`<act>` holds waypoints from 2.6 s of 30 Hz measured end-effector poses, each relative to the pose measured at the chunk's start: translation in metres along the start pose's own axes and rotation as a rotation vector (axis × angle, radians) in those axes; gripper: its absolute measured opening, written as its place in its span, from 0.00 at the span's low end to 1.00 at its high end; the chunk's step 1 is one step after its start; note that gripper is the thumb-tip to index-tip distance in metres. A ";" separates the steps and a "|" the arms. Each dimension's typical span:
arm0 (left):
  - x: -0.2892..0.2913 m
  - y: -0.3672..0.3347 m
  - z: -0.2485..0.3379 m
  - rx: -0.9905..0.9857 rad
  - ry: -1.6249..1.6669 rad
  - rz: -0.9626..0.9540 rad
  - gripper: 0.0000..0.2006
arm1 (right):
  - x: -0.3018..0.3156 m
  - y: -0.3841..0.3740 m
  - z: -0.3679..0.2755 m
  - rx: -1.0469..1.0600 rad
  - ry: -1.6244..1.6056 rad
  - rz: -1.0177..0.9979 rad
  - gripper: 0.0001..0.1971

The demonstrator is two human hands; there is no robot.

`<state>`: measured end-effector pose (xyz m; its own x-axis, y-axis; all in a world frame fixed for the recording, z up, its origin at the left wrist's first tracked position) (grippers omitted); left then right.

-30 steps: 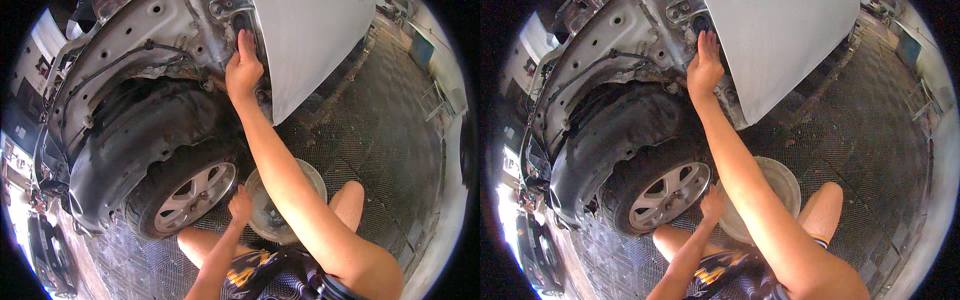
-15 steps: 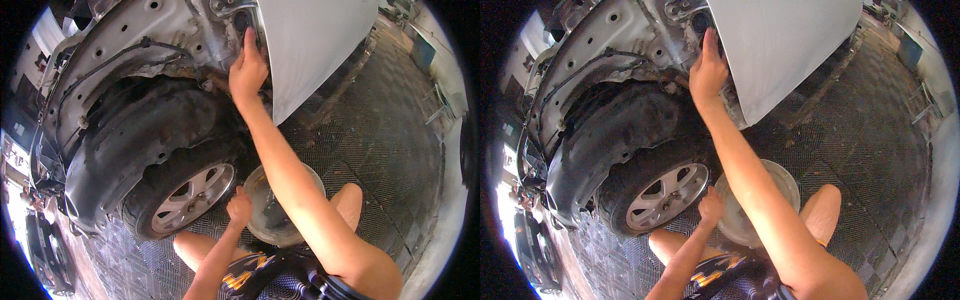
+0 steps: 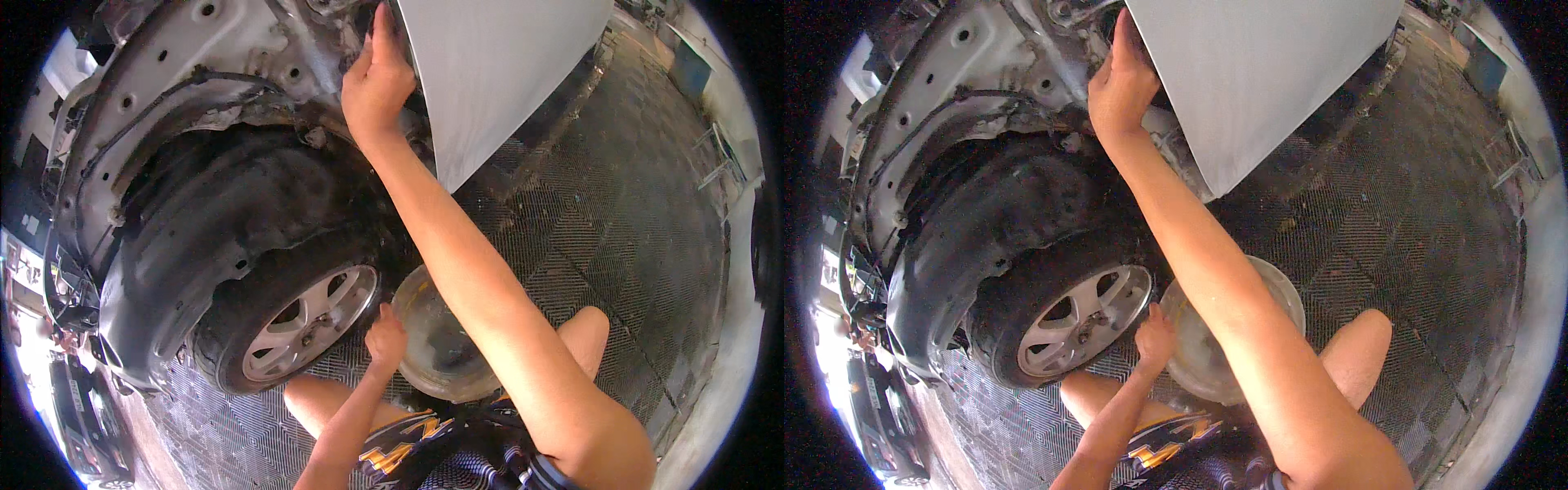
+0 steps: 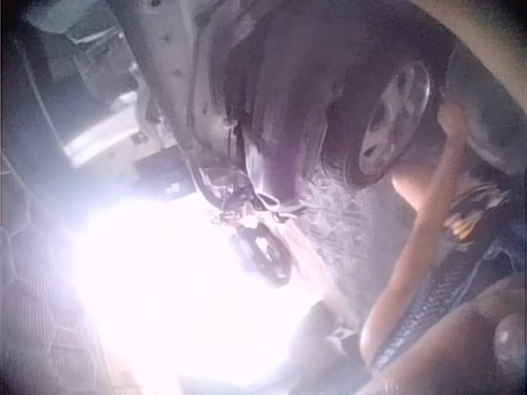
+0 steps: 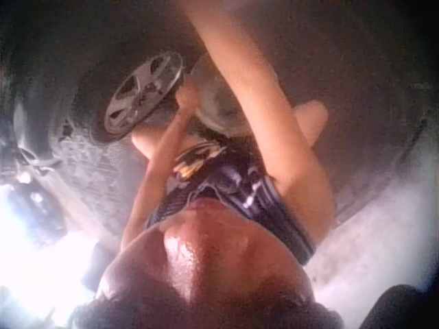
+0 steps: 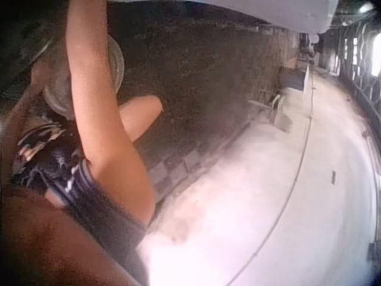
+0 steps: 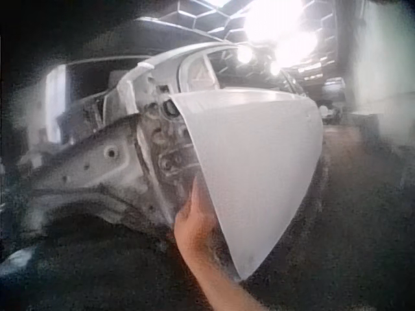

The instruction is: The person sits on the floor and scrubs the front wheel and wheel well of a white car using a sponge and a bucket of water. They repeatedly dip the sponge into the bucket and wipe the tire and inner fender area.

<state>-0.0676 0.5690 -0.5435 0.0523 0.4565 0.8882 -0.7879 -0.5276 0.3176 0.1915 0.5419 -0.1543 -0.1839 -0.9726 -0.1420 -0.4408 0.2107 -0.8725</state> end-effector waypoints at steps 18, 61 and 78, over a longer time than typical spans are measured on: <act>0.001 0.000 0.000 0.038 0.013 -0.059 0.20 | 0.004 -0.010 -0.014 0.092 0.023 0.152 0.21; 0.301 0.001 0.179 -0.685 0.387 0.802 0.06 | 0.150 0.208 0.083 -1.148 -0.740 -0.845 0.25; 0.361 -0.104 0.320 -1.299 -1.058 1.110 0.18 | 0.211 0.316 0.191 -0.849 0.562 -1.542 0.41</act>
<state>0.2302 0.5592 -0.1498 -0.7868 -0.4188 0.4534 -0.5902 0.7252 -0.3545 0.1812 0.3851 -0.5493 0.6055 -0.2213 0.7645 -0.7182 -0.5658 0.4050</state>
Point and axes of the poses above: each hand's wrist, its own y-axis away from the middle knuckle, its own x-axis out of the back of the hand, z = x × y, the point moved 9 cm from there along -y, towards the middle knuckle, and after that the axes turned 8 degrees about -z, right-handed, at the moved point
